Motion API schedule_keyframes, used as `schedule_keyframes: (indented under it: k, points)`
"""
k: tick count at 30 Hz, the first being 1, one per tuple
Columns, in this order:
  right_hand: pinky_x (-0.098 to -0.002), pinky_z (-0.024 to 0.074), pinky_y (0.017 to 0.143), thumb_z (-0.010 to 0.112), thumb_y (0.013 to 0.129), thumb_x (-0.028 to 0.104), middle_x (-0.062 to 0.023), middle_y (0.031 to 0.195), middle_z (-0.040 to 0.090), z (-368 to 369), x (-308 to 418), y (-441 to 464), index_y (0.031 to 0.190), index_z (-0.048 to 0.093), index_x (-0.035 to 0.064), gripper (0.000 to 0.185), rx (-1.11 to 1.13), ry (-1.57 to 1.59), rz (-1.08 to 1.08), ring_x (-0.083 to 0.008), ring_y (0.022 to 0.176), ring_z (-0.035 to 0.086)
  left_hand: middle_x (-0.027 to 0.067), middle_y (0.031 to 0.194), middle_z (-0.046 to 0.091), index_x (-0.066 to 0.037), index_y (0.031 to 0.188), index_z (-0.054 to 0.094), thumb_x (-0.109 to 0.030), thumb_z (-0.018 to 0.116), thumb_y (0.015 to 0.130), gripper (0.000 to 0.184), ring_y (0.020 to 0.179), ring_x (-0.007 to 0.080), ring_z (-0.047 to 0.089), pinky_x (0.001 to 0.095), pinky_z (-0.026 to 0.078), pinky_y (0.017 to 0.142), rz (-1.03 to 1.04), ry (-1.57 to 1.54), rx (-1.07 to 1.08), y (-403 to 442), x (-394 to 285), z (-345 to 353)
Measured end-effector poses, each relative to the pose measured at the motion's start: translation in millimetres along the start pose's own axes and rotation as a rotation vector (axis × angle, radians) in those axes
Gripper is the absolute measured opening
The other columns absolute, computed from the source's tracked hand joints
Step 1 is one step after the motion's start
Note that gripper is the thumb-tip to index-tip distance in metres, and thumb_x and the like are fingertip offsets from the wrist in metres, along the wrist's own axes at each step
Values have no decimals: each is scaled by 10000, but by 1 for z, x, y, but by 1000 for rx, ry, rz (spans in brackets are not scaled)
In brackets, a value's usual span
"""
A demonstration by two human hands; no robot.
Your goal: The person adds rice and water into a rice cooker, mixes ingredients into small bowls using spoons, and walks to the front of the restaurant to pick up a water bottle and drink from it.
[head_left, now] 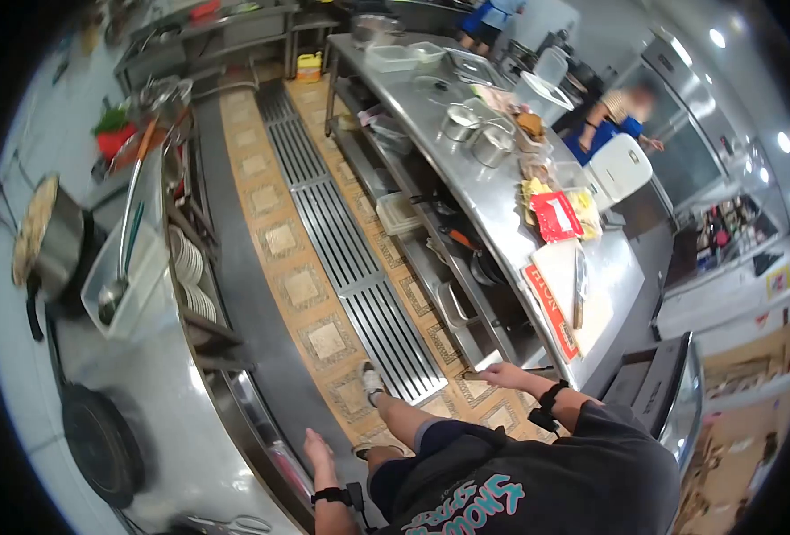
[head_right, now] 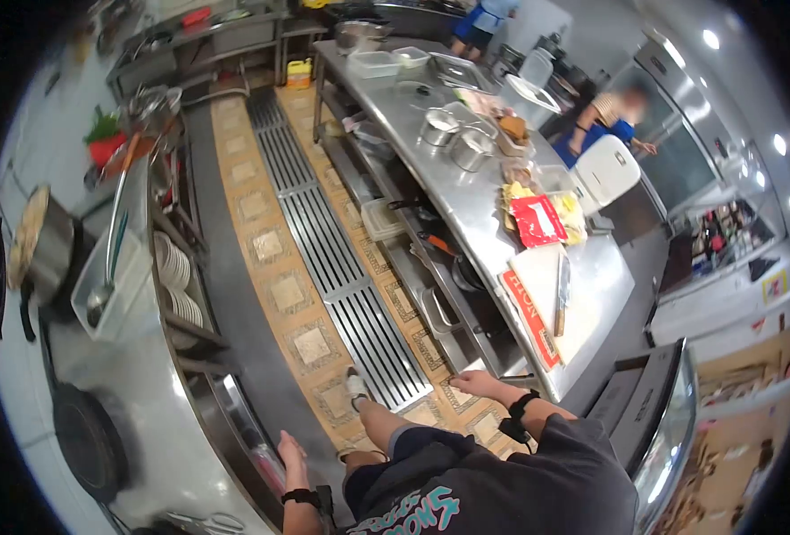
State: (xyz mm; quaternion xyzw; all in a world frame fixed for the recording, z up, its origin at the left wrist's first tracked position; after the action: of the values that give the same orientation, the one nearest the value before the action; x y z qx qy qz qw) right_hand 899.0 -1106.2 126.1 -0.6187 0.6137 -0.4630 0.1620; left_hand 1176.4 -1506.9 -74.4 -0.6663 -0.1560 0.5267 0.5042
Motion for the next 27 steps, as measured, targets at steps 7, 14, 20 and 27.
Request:
schedule_keyframes:
  k: [7,14,20,27]
  points:
    - [-330,471,667,625,699,416,-127,692,621,-85,-45,12,693,645,45,372,-206,76,90,-242,677,601,153,1134,492,-25,1326,270,-300,596,818,663,880,217,566,289,472,632,85,486,174,-68,-147,121]
    - [-303,451,768,569,821,271,-85,907,624,-219,36,117,976,594,21,295,-366,419,-316,-172,857,573,67,1063,532,-50,1257,395,-352,601,796,588,862,170,519,316,447,690,169,955,228,27,-267,229]
    - [-227,453,645,521,852,288,4,778,578,-337,115,218,945,586,64,251,-291,1084,-250,-84,703,544,36,1077,532,-72,1219,435,-332,550,846,468,921,129,506,286,427,739,317,708,471,17,-378,420]
    - [-343,473,788,526,846,393,-191,1065,493,-426,159,318,1191,416,-4,537,-641,1632,-155,-256,911,537,62,897,603,-5,1009,563,-317,540,829,362,793,124,531,287,432,687,668,821,784,43,-453,646]
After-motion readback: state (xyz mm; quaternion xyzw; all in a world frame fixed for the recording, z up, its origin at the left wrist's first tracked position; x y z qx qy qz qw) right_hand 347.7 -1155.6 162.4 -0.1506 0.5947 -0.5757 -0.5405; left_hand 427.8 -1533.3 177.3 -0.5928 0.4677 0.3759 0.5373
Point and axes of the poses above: each hand's wrist, its own y-axis towards the middle knuckle, its own z-axis out of the palm, x = y × z, the point moved 6 cm from there along y, towards the middle knuckle
